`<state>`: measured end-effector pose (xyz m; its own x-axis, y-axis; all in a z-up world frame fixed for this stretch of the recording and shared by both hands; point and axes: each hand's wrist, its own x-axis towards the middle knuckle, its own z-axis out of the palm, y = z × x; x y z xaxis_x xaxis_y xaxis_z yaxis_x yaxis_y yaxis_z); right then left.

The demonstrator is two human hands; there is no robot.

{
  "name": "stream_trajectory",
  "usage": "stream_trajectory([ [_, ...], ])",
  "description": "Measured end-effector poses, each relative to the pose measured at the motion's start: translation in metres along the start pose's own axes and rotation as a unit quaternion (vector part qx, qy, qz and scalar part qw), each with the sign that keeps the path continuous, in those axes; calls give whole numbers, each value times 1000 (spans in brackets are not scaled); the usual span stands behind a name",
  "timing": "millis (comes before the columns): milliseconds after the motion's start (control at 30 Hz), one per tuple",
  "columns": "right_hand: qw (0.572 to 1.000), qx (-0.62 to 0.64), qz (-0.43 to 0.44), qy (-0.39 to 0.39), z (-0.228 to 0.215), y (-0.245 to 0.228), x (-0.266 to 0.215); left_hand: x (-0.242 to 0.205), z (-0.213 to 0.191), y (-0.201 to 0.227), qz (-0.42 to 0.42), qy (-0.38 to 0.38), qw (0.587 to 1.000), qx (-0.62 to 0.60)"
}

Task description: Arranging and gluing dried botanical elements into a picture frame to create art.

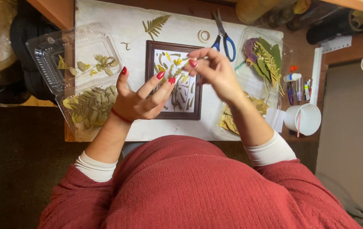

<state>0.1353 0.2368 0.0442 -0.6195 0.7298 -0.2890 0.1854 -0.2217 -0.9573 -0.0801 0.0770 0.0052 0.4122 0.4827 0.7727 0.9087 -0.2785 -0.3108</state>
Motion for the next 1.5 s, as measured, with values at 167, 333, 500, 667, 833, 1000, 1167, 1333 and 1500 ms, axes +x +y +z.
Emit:
stream_trajectory([
  [167, 993, 101, -23, -58, 12, 14, -19, 2, 2, 8, -4, 3, 1000, -11],
  [333, 991, 102, -71, -42, 13, 5, -27, 17, -5, 18, -90, -32, 993, -75],
  [500, 985, 109, -126, -43, 14, 9, -33, 16, -2, 41, -559, -49, 545, -623],
  [667, 989, 27, -139, -34, 26, 7, -38, 27, -16, 45, -635, -29, 309, -707],
  [833, 982, -24, -184, -27, 28, 5, -41, 21, -15, 43, -614, -50, 346, -708],
  [1000, 930, -212, -300, 4, 35, -7, -48, 15, -14, 44, -582, -45, 424, -692],
  [1167, 882, -302, -360, 43, 23, 0, -42, 26, -18, 40, -569, -46, 485, -662],
  [1333, 870, -421, -217, 141, -35, 49, 0, 24, -15, 43, -544, -24, 558, -626],
  [1500, 818, -545, -97, 156, -76, 114, 45, 27, -12, 45, -551, -10, 558, -621],
])
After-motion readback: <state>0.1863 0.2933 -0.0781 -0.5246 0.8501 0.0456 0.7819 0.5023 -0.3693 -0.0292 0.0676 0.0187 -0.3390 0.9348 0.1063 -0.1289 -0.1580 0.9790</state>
